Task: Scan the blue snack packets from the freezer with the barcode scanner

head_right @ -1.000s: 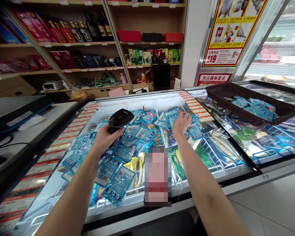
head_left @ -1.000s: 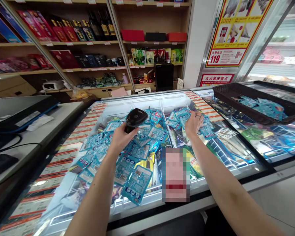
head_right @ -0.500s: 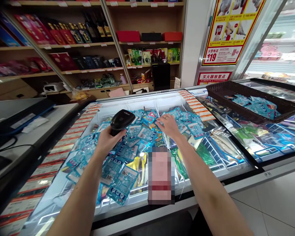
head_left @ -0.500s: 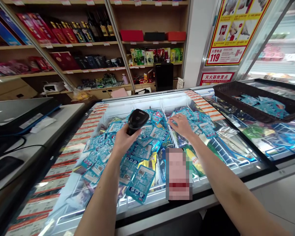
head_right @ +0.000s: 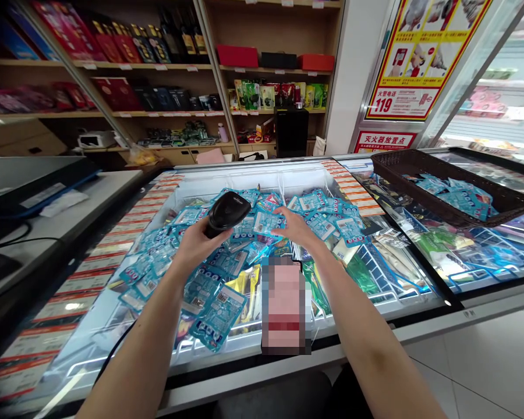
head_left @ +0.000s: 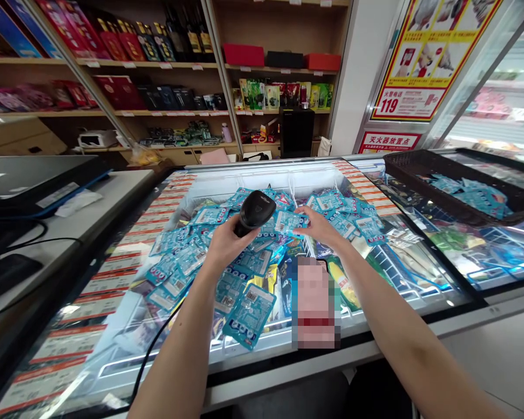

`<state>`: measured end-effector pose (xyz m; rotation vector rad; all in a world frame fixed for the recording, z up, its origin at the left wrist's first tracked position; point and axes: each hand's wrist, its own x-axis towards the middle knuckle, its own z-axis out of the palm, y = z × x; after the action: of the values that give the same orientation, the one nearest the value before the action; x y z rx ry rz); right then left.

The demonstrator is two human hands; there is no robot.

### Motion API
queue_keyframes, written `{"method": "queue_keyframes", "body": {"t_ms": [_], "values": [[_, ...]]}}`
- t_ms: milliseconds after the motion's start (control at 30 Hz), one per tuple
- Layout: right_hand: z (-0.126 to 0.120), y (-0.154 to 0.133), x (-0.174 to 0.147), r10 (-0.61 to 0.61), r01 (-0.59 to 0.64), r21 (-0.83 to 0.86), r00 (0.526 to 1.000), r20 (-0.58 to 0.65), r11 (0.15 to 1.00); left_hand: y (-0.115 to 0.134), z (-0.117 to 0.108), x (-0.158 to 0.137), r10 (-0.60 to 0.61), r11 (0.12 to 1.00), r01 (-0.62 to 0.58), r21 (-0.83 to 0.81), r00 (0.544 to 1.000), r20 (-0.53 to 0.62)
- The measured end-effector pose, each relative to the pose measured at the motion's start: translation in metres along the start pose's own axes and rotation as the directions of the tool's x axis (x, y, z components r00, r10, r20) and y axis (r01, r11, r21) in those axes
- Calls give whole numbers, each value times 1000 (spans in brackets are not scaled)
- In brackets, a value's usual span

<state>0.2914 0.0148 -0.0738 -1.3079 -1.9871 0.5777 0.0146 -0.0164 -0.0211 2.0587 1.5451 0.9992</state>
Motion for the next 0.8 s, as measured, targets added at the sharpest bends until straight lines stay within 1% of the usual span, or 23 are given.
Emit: {"method": "queue_keyframes", "body": {"t_ms": [67,200,300,400,533,600,733,800], "values": [[-1,0,-1,19,-16,58,998,-55,998,1,-1,-1,-7,1000,7,-3,1000,2],[1,2,-3,6,12,117,989,-147,993,1,-1,-3,7,1000,-7,-12,1000,-16],[5,6,-2,42,4,231,980,-193,973,2,-1,-3,29,999,-29,-20,1000,-12],[8,9,1,135,-41,386,966,-219,922,5,-3,-4,37,999,-35,-32,997,70],[7,13,2,251,-69,531,927,-278,845,5,-4,-4,14,999,-7,-40,983,182],[5,16,2,269,-57,550,911,-312,833,4,-4,-4,-1,998,13,-56,977,212],[3,25,5,245,-20,516,895,-373,856,5,-6,-4,-16,992,47,-118,968,252],[4,29,6,258,-22,516,884,-389,856,7,-8,-3,-19,988,59,-141,962,274]]}}
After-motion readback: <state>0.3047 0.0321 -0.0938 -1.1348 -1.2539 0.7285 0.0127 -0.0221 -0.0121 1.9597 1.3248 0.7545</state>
